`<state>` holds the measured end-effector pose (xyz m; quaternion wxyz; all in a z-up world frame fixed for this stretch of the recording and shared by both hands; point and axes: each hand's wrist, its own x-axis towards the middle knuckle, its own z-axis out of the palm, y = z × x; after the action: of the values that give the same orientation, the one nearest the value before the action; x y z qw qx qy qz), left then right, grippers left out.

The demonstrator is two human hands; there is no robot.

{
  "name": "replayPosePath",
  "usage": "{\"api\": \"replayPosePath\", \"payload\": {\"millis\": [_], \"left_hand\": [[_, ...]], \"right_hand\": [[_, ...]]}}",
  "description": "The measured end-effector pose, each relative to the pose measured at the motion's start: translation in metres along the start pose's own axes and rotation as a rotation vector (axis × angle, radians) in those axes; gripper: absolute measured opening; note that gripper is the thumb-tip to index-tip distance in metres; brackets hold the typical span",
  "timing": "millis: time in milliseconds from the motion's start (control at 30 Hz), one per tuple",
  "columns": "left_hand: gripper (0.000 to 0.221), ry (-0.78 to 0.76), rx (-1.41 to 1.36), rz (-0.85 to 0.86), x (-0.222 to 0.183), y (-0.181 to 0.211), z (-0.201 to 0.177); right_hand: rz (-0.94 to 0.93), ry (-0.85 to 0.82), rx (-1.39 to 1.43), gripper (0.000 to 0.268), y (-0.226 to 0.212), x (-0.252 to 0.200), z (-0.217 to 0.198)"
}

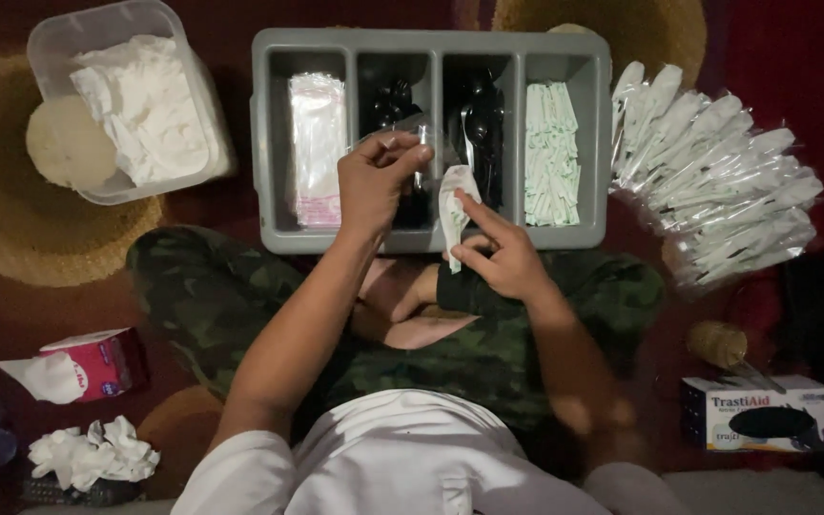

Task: Wrapping plastic spoons in paper napkins and organizing them into a multi-compartment tray while sitting on the floor.

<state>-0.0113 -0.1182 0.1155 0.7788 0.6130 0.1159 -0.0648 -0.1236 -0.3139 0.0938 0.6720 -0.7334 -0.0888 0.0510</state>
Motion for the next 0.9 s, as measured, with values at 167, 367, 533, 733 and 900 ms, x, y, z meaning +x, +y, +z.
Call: {"api": "replayPosePath", "payload": {"millis": [167,367,533,733,900], "left_hand": [[0.027,-0.001,0.043,0.035,-0.002,0.0,0.001],[0.026,-0.012,0.122,0.064,-0.004,0.009,0.002],[0.031,0.045,0.101,0.079,-0.003,0.019,0.002],[0.03,0.028,0.161,0.063,-0.002,0.008,0.005],[0.03,0.001,0.213,0.039,-0.009,0.014,0.01]], "right_hand": [[-0.012,-0.015,-0.009,0.068,-0.001,0.0,0.0],[-0.041,-0.003,-0.096,0.066,-0.011,0.0,0.001],[-0.044,0.087,-0.151,0.065,-0.015,-0.005,-0.008],[-0.113,0.06,-0.282,0.064,-0.01,-0.006,-0.001],[-0.069,0.027,-0.196,0.063,-0.012,0.001,-0.003]]}}
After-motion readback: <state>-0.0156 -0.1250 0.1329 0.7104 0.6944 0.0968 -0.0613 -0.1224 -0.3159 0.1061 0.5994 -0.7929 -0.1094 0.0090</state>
